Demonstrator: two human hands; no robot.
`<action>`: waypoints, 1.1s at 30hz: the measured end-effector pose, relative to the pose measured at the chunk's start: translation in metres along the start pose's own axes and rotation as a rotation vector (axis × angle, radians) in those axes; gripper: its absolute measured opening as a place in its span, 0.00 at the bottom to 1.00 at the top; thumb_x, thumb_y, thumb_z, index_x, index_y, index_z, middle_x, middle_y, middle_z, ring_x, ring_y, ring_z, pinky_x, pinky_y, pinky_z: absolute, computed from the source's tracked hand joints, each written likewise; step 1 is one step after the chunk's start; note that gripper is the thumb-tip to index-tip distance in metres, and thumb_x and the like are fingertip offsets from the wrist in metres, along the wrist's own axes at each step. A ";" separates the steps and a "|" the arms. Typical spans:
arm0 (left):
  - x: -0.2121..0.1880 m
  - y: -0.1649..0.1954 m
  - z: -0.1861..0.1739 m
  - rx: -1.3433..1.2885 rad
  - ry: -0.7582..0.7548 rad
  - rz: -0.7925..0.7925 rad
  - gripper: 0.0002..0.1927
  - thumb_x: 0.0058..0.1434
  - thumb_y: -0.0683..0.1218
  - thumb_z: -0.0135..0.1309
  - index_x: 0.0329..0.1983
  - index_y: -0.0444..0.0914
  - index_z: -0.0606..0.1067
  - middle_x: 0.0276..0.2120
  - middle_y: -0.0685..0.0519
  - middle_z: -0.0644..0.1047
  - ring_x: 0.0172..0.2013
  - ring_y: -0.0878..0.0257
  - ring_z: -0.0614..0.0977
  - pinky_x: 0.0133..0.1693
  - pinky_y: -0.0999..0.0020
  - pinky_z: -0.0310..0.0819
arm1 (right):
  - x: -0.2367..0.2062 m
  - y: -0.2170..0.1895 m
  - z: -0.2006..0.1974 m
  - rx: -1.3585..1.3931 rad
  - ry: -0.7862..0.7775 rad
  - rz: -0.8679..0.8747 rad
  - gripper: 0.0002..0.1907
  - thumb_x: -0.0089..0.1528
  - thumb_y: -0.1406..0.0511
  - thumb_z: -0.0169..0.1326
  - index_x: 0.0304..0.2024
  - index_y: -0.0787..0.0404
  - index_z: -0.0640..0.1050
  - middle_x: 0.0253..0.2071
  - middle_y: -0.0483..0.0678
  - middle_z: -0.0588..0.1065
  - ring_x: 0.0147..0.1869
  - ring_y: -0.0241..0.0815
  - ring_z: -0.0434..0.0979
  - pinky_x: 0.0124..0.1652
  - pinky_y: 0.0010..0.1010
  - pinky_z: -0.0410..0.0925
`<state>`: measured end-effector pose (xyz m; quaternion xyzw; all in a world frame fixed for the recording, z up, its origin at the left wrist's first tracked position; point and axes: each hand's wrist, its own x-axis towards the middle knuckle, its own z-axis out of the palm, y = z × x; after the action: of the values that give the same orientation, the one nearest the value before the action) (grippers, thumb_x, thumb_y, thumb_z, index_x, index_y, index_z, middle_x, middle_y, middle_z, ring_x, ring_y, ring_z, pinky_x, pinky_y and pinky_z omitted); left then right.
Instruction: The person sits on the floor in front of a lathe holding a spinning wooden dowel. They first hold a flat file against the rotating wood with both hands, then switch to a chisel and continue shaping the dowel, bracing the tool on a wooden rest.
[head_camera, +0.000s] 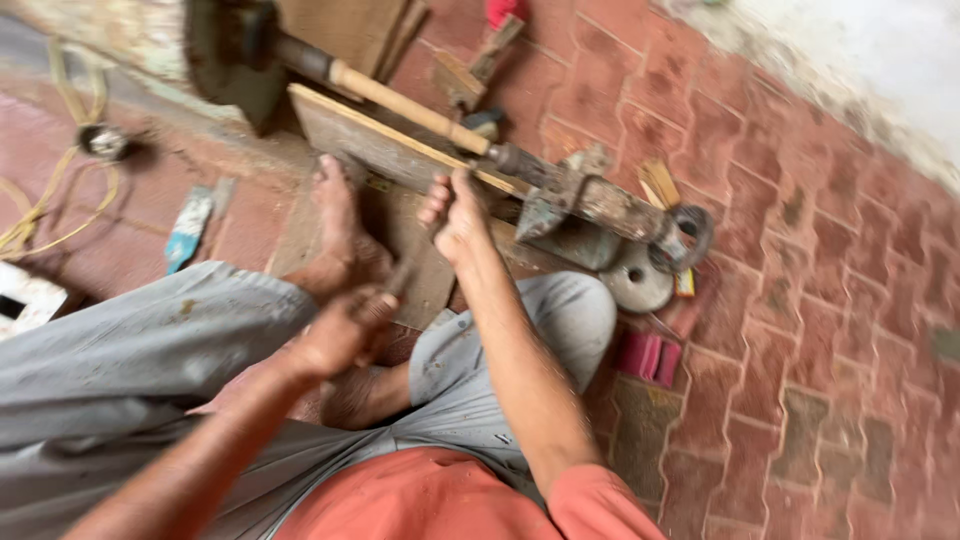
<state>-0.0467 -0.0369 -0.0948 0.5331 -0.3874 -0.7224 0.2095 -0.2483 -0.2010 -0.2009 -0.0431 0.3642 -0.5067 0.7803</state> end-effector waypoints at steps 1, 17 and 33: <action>-0.002 -0.013 0.012 0.042 0.059 0.041 0.19 0.69 0.56 0.47 0.52 0.39 0.76 0.26 0.56 0.74 0.22 0.69 0.74 0.22 0.70 0.71 | -0.008 0.002 -0.003 -0.008 -0.006 0.026 0.22 0.71 0.47 0.47 0.38 0.58 0.72 0.24 0.37 0.63 0.26 0.32 0.61 0.26 0.26 0.60; -0.158 0.113 -0.186 1.255 0.160 -0.146 0.19 0.67 0.57 0.49 0.57 0.48 0.77 0.50 0.52 0.78 0.49 0.53 0.81 0.54 0.57 0.73 | -0.085 0.028 0.011 -1.818 -0.531 -0.778 0.22 0.73 0.48 0.46 0.44 0.61 0.75 0.36 0.50 0.78 0.39 0.48 0.81 0.35 0.40 0.73; -0.119 -0.108 -0.243 0.707 0.531 0.064 0.22 0.65 0.50 0.55 0.62 0.42 0.76 0.46 0.47 0.80 0.43 0.54 0.82 0.44 0.58 0.76 | -0.049 0.022 -0.104 -2.295 -0.096 -0.558 0.16 0.66 0.55 0.55 0.46 0.60 0.75 0.47 0.58 0.75 0.49 0.63 0.76 0.45 0.54 0.70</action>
<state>0.2325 0.0333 -0.1389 0.7269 -0.5598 -0.3764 0.1286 -0.3056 -0.1188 -0.2608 -0.8159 0.5546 -0.0337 0.1599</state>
